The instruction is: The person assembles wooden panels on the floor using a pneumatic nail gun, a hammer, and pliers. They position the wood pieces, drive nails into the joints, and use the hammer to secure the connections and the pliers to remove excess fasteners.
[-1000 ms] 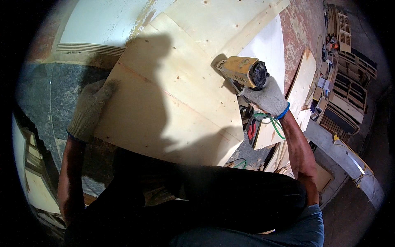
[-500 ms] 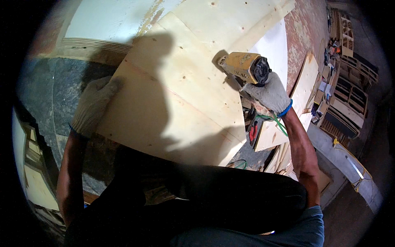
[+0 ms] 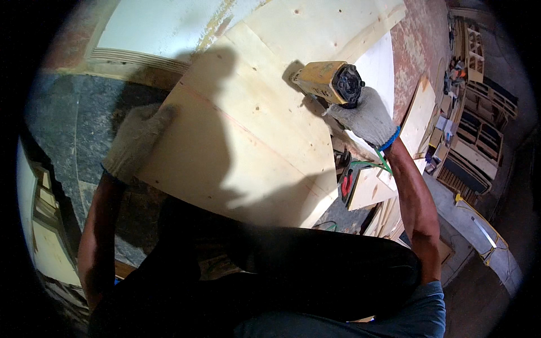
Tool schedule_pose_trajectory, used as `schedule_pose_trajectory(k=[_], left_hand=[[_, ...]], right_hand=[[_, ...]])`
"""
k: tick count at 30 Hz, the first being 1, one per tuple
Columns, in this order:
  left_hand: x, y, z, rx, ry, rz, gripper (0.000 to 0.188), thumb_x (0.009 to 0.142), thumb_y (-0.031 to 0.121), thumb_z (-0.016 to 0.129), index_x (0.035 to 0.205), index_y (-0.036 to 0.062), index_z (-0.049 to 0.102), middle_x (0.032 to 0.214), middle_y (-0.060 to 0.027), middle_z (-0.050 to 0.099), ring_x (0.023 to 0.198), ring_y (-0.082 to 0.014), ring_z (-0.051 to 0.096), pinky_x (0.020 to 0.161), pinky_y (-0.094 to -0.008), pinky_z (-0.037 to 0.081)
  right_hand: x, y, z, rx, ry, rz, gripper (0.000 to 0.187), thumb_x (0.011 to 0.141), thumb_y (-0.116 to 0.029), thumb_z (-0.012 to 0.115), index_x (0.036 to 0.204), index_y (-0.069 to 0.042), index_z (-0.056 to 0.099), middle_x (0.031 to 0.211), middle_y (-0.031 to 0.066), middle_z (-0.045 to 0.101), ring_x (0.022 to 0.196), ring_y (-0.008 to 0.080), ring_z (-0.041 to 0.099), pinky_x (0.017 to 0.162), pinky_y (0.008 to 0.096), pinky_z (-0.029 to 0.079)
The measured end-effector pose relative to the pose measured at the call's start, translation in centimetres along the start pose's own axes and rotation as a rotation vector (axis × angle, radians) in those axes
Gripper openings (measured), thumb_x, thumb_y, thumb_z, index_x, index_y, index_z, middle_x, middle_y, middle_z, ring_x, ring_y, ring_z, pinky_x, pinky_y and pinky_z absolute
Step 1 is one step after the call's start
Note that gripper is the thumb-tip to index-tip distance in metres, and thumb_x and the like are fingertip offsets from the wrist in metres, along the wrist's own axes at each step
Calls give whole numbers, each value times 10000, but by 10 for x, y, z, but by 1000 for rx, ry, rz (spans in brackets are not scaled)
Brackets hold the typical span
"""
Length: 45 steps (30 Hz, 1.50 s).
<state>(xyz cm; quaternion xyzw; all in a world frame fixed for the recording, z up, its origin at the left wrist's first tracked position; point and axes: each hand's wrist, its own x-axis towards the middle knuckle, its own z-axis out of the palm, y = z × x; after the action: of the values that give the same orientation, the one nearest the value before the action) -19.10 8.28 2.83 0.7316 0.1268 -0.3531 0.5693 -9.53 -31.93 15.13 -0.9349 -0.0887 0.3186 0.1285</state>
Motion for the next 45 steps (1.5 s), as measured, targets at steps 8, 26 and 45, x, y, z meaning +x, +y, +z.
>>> schedule_pose_trajectory(k=[8, 26, 45], left_hand=[[-2, 0, -5, -10, -19, 0, 601, 1004, 519, 567, 1166, -47, 686, 900, -153, 729, 746, -199, 696, 707, -347, 552], [-1, -11, -1, -105, 18, 4, 520, 1013, 437, 553, 1136, -48, 692, 933, -117, 725, 792, -172, 660, 746, -342, 528], [-3, 3, 3, -17, 62, -44, 492, 1029, 426, 548, 1058, -39, 707, 892, -82, 724, 802, -135, 621, 736, -343, 509]], right_hand=[[17, -23, -13, 3, -72, 29, 468, 858, -449, 778, 1110, -56, 757, 860, 144, 763, 782, 229, 736, 765, 363, 575], [33, -42, -9, 68, 6, -66, 355, 879, -313, 747, 1077, -18, 748, 733, 101, 707, 643, 161, 656, 634, 326, 535], [64, -67, -14, 13, 44, -65, 500, 834, -460, 743, 1051, -10, 760, 801, 169, 742, 707, 271, 710, 736, 385, 561]])
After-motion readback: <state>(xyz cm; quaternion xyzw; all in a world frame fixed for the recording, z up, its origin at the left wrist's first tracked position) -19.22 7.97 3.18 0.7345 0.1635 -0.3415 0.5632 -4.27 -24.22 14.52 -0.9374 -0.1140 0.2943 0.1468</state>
